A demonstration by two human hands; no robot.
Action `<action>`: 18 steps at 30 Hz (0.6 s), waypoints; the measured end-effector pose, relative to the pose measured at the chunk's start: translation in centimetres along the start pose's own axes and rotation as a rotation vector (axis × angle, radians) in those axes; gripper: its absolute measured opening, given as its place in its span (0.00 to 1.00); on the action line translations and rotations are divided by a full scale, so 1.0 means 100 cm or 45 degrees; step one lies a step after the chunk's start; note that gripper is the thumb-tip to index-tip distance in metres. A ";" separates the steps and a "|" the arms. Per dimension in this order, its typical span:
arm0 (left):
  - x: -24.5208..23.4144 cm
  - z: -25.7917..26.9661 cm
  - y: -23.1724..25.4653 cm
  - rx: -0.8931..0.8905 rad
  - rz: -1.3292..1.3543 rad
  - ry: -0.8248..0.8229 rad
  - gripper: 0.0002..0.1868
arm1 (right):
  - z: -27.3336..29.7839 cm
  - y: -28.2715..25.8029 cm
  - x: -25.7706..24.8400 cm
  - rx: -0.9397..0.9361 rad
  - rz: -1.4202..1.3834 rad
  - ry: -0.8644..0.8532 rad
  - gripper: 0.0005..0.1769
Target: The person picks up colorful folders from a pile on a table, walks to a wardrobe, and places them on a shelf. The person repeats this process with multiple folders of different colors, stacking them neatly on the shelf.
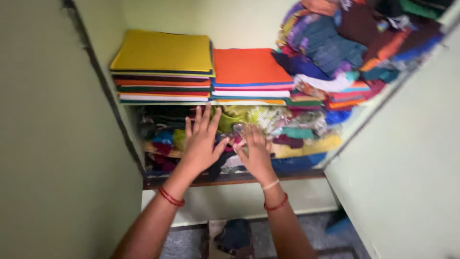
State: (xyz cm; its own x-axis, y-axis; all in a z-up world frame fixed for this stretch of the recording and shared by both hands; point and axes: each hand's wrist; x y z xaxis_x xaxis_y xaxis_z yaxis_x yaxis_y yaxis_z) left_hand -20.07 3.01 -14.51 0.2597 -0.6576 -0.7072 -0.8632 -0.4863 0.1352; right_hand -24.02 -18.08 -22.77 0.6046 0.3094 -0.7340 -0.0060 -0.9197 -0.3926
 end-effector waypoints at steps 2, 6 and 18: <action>0.002 0.013 0.014 -0.001 0.132 0.041 0.44 | 0.037 -0.002 -0.005 0.084 -0.008 -0.041 0.45; -0.001 0.033 0.032 -0.047 0.259 -0.023 0.44 | 0.092 -0.023 -0.025 0.251 0.059 -0.159 0.43; -0.028 0.089 0.094 0.188 0.410 -0.236 0.43 | 0.217 -0.056 -0.119 0.543 0.226 -0.037 0.44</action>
State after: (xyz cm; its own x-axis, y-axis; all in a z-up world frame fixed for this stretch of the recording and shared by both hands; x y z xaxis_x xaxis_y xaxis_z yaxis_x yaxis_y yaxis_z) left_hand -32.72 5.43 -17.42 -0.1053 -0.6412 -0.7601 -0.9443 -0.1752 0.2786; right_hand -48.50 -11.39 -23.84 0.5422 0.1685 -0.8231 -0.4379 -0.7794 -0.4480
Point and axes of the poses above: each hand's wrist, its own z-axis away from the middle knuckle, its own x-axis out of the palm, y = z × x, and after that the axes turned 11 degrees about x, right-handed
